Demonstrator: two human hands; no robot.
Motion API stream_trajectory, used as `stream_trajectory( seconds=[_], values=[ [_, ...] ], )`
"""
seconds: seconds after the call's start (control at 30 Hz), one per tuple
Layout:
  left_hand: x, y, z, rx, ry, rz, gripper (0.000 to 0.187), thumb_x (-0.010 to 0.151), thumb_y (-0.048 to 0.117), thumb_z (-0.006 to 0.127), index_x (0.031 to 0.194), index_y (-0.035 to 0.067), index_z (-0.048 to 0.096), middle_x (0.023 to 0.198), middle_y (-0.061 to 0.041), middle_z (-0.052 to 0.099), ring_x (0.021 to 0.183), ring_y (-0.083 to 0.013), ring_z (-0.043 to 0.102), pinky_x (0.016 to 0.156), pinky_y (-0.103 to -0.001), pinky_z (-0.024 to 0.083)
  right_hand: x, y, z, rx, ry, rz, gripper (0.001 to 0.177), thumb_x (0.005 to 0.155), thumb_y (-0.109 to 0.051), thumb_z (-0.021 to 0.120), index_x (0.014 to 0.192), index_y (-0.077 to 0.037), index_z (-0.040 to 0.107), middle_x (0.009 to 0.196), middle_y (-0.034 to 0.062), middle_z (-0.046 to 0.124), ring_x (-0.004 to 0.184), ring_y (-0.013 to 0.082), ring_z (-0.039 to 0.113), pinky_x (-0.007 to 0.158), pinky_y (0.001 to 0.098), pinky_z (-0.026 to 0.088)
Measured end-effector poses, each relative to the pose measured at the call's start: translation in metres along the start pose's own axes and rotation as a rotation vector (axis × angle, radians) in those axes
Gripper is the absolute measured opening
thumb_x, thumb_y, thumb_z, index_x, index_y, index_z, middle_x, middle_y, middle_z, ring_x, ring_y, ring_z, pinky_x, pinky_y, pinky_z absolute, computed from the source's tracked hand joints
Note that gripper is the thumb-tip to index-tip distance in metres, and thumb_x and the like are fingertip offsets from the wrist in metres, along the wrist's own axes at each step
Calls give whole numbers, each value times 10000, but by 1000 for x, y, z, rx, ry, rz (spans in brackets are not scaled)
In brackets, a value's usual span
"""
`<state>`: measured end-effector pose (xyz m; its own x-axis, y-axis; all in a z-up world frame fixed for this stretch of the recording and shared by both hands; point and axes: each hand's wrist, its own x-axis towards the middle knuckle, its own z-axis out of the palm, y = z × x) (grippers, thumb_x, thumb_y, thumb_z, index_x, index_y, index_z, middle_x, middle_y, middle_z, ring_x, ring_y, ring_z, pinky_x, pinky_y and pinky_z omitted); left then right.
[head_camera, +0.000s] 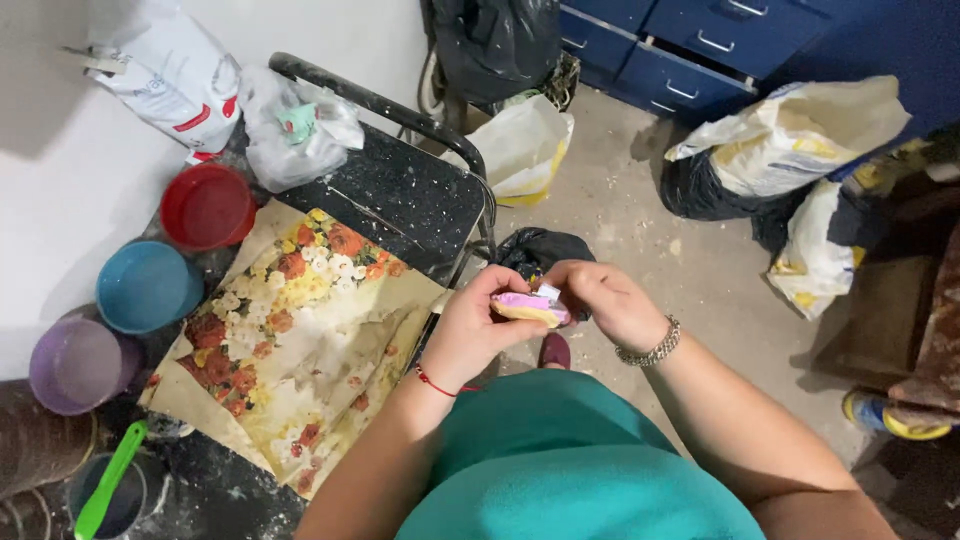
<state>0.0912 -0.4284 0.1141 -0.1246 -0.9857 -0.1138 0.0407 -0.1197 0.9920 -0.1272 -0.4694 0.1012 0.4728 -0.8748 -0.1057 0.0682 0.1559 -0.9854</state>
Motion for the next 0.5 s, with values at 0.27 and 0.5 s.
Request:
stream_trajectory(
  seconds=[0.27,0.5],
  values=[
    [-3,-4,8,-466,179,39,748,781,82,895,1420,48,507,1336,-171,627,1158,-203,636,955,-290,581,25,-45,36,-500,163,-507,71,907,-131,799,840,-108,813,736,58,729,652,227,684,629,319,560],
    [-26,-24,-23,-451,292,152,888,723,-40,914,1491,48,476,1379,-242,646,1185,-272,677,990,-343,598,39,-57,79,-649,77,-592,179,957,-176,731,780,-180,753,741,-20,736,694,230,713,660,321,573]
  ],
)
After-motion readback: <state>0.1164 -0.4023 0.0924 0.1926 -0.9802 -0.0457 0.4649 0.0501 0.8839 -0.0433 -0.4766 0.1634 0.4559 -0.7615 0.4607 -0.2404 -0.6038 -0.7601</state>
